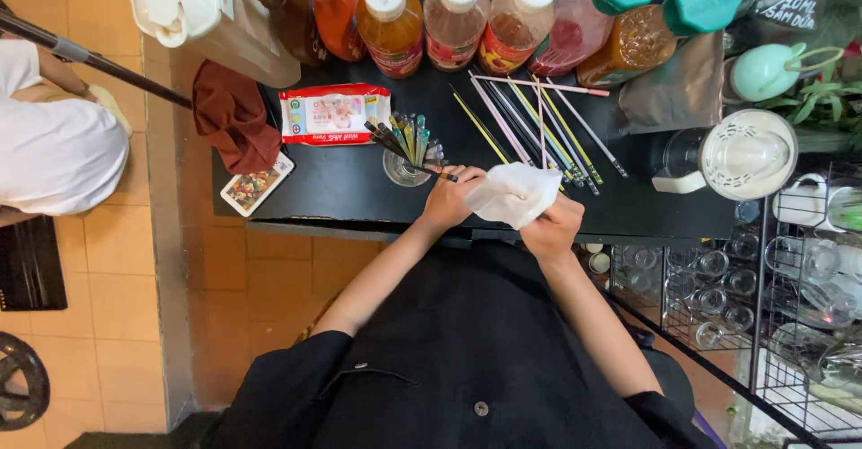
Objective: Wiping and cleaning reusable straws with a cloth.
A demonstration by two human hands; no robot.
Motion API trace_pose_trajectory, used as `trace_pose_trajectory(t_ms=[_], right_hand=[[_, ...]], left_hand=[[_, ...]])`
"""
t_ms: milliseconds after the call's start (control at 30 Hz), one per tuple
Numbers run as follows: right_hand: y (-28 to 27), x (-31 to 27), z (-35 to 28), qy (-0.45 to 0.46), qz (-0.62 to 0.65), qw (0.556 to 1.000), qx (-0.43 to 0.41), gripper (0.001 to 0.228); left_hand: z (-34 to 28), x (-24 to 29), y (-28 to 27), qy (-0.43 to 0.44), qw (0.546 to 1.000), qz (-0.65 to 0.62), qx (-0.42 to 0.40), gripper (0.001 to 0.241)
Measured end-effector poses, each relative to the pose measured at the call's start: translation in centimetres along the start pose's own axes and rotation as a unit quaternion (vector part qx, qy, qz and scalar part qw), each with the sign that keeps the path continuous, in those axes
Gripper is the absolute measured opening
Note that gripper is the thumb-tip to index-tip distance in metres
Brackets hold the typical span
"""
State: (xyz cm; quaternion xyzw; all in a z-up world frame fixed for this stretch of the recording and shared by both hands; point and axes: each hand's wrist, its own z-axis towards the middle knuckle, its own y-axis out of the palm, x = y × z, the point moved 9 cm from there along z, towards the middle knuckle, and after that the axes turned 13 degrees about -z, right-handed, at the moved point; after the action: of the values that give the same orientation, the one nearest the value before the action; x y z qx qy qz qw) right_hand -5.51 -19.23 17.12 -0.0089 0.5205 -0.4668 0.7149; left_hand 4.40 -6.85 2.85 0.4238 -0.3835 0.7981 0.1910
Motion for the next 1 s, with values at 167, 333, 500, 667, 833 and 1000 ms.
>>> trace_pose_trajectory(t_ms=[167, 333, 500, 667, 833, 1000], right_hand=[[2.7, 6.2, -2.7, 0.036, -0.038, 0.998, -0.037, 0.016], [4.5, 7.4, -3.6, 0.103, 0.003, 0.983, -0.152, 0.016], [0.0, 7.1, -3.1, 0.056, -0.031, 0.996, -0.06, 0.015], [0.0, 6.9, -1.7, 0.083, 0.066, 0.994, -0.005, 0.024], [4.0, 8.3, -2.2, 0.011, -0.022, 0.992, -0.124, 0.017], [4.7, 7.5, -3.3, -0.084, 0.008, 0.977, -0.194, 0.014]], left_hand=[[-0.4, -1.6, 0.8, -0.022, 0.999, 0.029, -0.013, 0.036], [-1.3, -3.1, 1.6, -0.048, 0.998, 0.027, -0.021, 0.024], [0.0, -1.3, 0.2, -0.062, 0.998, -0.029, -0.014, 0.013], [0.5, -0.8, -0.4, -0.085, 0.995, -0.041, -0.01, 0.01], [0.2, -1.0, -0.4, -0.052, 0.998, 0.027, 0.021, 0.012], [0.0, -1.1, -0.1, -0.038, 0.999, 0.018, 0.017, 0.021]])
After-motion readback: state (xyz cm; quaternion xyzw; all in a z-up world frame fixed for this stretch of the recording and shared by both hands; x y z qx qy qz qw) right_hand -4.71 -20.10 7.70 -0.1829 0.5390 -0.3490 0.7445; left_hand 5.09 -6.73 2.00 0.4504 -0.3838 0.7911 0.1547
